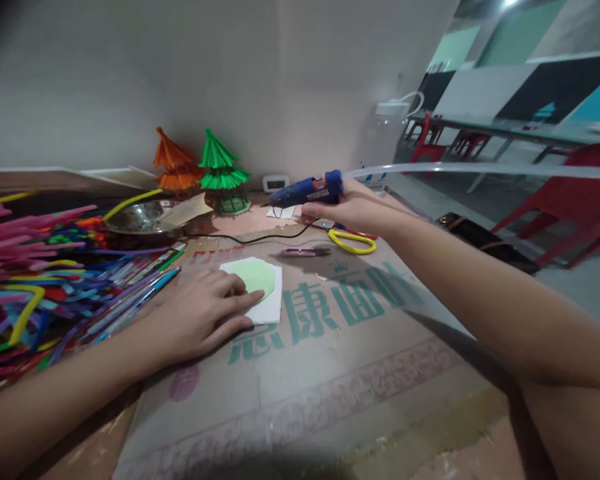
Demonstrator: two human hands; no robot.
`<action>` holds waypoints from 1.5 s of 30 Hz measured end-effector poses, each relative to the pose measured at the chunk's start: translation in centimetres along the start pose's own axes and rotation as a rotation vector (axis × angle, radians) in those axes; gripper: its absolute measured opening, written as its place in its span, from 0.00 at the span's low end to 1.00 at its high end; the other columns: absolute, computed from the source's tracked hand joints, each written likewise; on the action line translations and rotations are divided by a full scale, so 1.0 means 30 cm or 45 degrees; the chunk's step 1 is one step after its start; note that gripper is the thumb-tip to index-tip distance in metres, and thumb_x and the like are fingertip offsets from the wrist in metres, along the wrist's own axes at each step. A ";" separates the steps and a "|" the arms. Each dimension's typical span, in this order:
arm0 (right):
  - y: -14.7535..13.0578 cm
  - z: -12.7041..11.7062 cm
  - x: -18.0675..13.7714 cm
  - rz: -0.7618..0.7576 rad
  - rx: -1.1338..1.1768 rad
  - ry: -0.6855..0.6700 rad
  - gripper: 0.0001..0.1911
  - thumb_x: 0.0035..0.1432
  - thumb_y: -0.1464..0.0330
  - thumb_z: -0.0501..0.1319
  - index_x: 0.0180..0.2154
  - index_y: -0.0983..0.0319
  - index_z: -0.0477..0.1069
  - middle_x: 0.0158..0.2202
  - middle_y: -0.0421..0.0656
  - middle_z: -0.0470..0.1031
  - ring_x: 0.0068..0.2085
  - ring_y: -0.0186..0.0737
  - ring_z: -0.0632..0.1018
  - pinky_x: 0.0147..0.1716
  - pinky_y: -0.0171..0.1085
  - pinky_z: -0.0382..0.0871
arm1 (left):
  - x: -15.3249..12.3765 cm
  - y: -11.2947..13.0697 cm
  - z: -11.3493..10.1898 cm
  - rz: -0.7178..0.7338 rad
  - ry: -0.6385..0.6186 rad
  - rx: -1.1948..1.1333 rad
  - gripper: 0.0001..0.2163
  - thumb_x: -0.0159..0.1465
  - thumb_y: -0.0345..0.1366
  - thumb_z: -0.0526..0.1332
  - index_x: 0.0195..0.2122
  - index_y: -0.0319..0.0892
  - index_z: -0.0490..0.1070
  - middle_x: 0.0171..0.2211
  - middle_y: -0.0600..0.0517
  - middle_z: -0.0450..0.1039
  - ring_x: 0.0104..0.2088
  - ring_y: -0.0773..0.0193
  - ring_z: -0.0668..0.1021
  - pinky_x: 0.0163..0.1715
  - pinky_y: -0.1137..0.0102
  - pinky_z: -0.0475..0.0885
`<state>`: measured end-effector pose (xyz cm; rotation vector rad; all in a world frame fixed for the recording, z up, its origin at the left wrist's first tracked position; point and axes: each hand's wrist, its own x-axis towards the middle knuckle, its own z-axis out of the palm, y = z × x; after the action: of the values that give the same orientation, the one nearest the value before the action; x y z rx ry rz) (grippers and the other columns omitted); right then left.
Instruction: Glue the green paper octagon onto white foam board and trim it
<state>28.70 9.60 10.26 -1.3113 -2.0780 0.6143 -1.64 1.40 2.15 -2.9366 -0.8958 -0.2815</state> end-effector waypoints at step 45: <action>0.046 0.312 -0.203 -1.032 -0.559 -0.255 0.21 0.69 0.75 0.51 0.54 0.63 0.78 0.29 0.44 0.74 0.31 0.40 0.68 0.31 0.38 0.58 | -0.013 -0.033 0.020 -0.336 -0.170 -0.230 0.38 0.66 0.60 0.58 0.68 0.37 0.61 0.72 0.35 0.53 0.72 0.42 0.58 0.69 0.45 0.57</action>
<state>25.08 3.98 1.20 -0.4963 -2.7393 -0.0817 -2.42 2.08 1.48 -3.0260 -1.3486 -0.1884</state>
